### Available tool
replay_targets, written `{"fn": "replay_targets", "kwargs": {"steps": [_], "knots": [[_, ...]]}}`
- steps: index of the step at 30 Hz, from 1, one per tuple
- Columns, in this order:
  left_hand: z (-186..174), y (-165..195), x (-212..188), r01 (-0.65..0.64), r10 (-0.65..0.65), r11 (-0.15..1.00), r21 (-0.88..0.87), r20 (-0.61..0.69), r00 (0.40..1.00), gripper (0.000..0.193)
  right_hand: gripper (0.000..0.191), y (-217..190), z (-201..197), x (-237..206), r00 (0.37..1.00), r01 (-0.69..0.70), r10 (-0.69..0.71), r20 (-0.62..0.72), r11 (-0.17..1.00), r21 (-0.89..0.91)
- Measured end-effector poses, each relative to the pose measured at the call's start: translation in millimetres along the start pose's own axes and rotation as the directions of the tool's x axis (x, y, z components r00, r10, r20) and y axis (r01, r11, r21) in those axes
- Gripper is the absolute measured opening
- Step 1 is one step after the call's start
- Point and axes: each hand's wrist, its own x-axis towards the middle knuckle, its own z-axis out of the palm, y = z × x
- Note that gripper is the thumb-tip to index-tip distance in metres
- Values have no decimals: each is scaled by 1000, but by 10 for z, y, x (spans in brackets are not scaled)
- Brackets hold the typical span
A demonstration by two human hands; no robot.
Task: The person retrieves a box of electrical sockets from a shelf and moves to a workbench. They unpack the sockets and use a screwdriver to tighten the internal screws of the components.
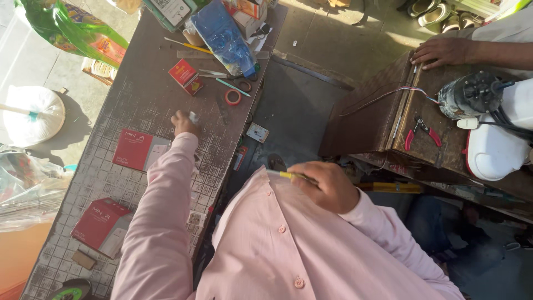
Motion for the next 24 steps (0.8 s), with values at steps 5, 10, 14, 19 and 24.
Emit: {"fn": "replay_targets", "kwargs": {"steps": [5, 10, 14, 19, 24], "knots": [[-425, 325, -295, 381, 60, 299, -875, 416, 907, 21, 25, -207, -447, 90, 950, 66, 0, -311, 977, 203], [-959, 783, -1002, 276, 303, 64, -959, 282, 910, 15, 25, -354, -195, 388, 982, 86, -83, -167, 996, 14], [-1233, 1083, -1458, 251, 257, 68, -966, 260, 931, 24, 25, -485, 108, 457, 989, 69, -65, -135, 997, 29], [-1467, 1154, -1732, 312, 281, 75, -947, 320, 905, 28, 28, -553, 142, 524, 956, 226, -249, -157, 962, -155], [-1578, 1104, -1807, 218, 433, 139, -966, 258, 864, 44, 30, -565, 121, 570, 897, 357, -418, -147, 878, -320]]}}
